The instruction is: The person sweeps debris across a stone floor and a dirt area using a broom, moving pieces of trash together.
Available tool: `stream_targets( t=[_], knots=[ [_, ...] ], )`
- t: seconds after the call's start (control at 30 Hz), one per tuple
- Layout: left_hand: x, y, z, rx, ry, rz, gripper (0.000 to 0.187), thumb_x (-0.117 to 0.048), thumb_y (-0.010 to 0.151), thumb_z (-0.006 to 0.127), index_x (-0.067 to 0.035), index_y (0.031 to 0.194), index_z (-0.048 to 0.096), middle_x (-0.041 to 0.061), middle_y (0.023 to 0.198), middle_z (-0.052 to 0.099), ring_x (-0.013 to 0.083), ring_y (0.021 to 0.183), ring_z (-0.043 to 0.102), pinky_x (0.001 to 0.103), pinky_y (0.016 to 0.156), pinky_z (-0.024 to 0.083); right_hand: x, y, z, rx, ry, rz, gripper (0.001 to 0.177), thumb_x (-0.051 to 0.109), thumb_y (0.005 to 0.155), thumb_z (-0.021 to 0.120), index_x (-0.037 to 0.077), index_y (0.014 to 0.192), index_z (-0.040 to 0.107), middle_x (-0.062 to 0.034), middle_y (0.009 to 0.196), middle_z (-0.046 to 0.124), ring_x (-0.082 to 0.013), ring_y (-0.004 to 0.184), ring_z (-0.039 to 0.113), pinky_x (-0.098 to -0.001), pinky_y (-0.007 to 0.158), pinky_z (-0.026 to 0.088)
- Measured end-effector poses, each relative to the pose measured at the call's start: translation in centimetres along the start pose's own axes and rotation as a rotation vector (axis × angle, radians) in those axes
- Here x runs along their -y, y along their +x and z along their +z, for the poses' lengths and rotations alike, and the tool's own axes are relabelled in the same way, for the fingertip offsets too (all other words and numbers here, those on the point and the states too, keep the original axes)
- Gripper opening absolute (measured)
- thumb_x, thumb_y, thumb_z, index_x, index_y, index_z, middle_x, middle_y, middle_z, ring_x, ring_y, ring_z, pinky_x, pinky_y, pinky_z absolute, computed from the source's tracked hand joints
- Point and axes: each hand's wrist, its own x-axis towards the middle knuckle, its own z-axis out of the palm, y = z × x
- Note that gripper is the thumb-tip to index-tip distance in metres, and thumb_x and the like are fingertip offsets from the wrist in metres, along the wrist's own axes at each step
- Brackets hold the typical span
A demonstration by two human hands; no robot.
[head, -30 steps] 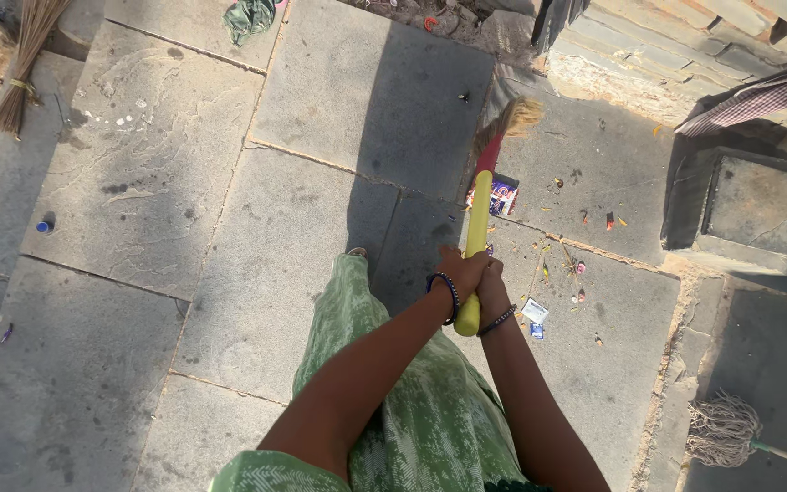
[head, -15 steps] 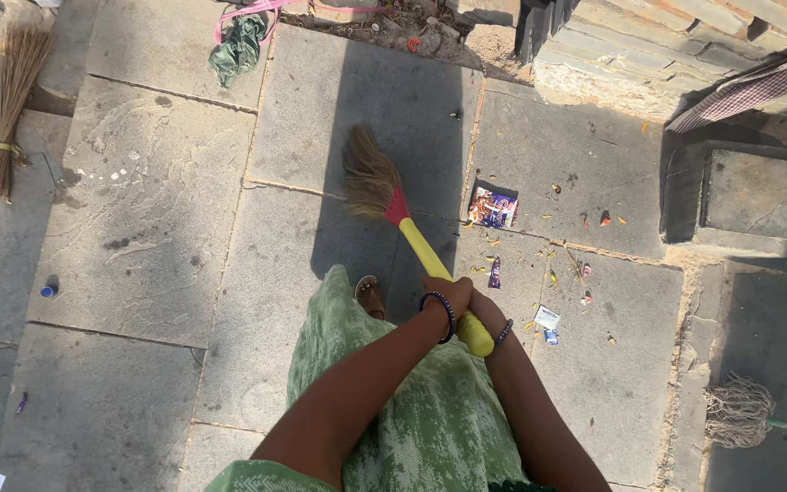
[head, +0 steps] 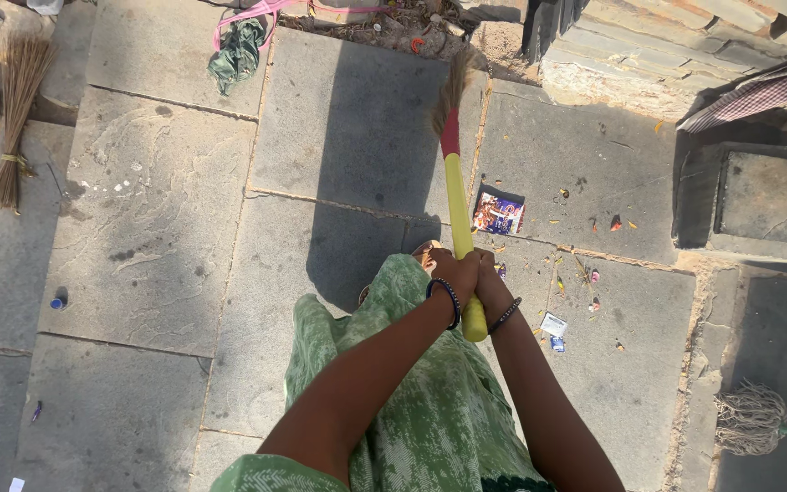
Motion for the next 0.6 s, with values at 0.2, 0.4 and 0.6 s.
stream_targets(
  t=[0.2, 0.4, 0.6],
  knots=[
    [-2.0, 4.3, 2.5, 0.018, 0.063, -0.054, 0.089, -0.038, 0.081, 0.069, 0.011, 0.140, 0.024, 0.029, 0.126, 0.060, 0.0323, 0.107, 0.070, 0.040, 0.088, 0.061, 1.4, 5.5, -4.6, 0.192, -0.201, -0.017, 0.042, 0.036, 0.100, 0.047, 0.007, 0.128, 0.056, -0.0137, 0.101, 0.065, -0.0203, 0.073, 0.066, -0.0346, 0.057, 0.056],
    [-5.3, 8.6, 4.9, 0.134, 0.116, -0.142, 0.086, -0.034, 0.083, 0.065, 0.013, 0.140, 0.023, 0.030, 0.125, 0.057, 0.0344, 0.107, 0.070, 0.043, 0.086, 0.063, 3.5, 9.2, -5.7, 0.026, 0.201, 0.193, 0.045, 0.038, 0.101, 0.049, 0.000, 0.123, 0.052, -0.0135, 0.103, 0.067, -0.0203, 0.079, 0.070, -0.0344, 0.065, 0.063],
    [-8.1, 10.4, 7.2, 0.220, 0.235, -0.060, 0.073, -0.042, 0.083, 0.065, 0.012, 0.130, 0.051, 0.026, 0.115, 0.070, 0.0317, 0.098, 0.075, 0.037, 0.077, 0.060, 6.3, 10.6, -6.1, 0.022, 0.186, 0.001, 0.058, 0.052, 0.101, 0.044, -0.001, 0.122, 0.055, -0.0113, 0.097, 0.065, -0.0184, 0.071, 0.067, -0.0305, 0.057, 0.059]
  ],
)
